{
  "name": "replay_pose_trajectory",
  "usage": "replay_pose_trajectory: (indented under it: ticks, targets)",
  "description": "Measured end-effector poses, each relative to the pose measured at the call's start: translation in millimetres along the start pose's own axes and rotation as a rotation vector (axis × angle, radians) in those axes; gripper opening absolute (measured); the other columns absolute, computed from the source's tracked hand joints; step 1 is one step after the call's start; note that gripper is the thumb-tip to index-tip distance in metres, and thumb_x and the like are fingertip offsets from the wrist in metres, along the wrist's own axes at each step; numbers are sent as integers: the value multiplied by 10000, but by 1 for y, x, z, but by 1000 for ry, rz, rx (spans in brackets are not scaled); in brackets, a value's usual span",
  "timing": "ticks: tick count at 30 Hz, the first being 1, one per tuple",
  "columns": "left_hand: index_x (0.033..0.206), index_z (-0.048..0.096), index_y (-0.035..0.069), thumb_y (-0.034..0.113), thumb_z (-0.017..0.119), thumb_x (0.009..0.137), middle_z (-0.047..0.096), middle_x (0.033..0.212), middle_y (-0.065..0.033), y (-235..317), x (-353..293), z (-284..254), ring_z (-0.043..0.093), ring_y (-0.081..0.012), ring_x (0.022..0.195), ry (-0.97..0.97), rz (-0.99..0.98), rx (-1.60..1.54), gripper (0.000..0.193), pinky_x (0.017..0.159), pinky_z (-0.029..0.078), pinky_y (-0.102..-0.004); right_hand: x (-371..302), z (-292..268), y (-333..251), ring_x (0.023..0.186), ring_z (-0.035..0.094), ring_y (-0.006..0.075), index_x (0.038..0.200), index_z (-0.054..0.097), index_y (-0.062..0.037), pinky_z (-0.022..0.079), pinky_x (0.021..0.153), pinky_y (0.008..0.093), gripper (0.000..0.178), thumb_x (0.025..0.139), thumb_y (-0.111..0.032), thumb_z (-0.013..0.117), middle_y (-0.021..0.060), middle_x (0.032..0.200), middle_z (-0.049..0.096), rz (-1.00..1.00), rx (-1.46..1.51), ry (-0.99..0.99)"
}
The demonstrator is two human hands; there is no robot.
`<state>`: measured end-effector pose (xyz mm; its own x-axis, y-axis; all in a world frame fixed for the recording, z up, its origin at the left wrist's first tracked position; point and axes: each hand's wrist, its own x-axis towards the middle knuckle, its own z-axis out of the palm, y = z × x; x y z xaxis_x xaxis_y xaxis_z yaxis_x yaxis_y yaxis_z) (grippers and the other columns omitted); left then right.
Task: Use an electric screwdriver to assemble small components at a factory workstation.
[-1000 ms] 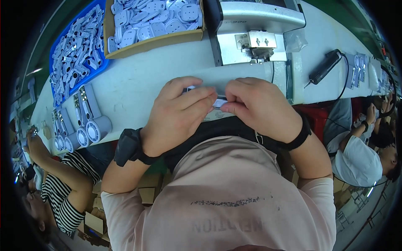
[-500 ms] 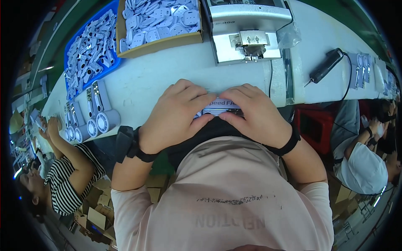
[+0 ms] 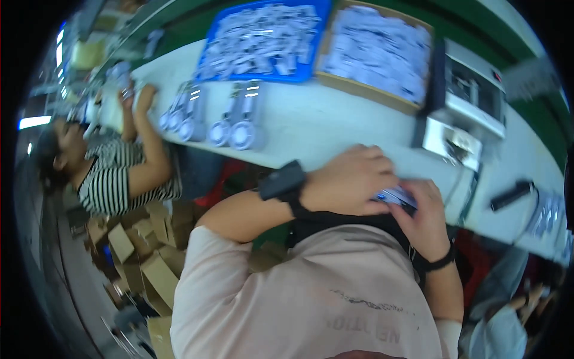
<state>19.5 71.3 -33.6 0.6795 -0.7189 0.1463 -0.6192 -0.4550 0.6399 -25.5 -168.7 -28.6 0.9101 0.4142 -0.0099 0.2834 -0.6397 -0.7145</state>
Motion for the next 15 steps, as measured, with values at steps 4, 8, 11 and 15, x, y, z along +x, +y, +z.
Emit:
replay_pose_trajectory:
  ticks: [4,8,11,15]
  targets:
    - [1108,723,125,254,796,840,659,996,-44,9,-13,-1,635,-282,1038,34,69,178,306,894,510,-421,-4,5,-8,1090,637,381,1180,656,4,509,943,429,409,817,-92,819,181,1171,690,-65,-102,-29]
    - [1077,728,129,249,797,827,653,925,-43,11,-31,-22,647,-273,983,119,81,318,287,836,516,-418,-4,-5,-11,1188,632,366,1248,642,15,498,1006,393,453,835,-76,804,198,1294,664,-40,-33,21]
    - [1081,742,88,213,783,849,686,874,-92,2,-81,-88,685,-296,861,380,-189,274,266,769,540,-438,-5,-25,-25,1211,612,401,1289,629,25,491,1048,433,501,830,-58,811,217,1345,626,-9,52,204]
    - [1102,756,9,266,788,896,734,891,-154,-29,-153,-174,685,-329,775,701,-805,398,330,711,553,-419,5,-7,-24,1192,614,401,1260,641,14,504,1021,423,468,830,-52,814,205,1304,638,8,79,147]
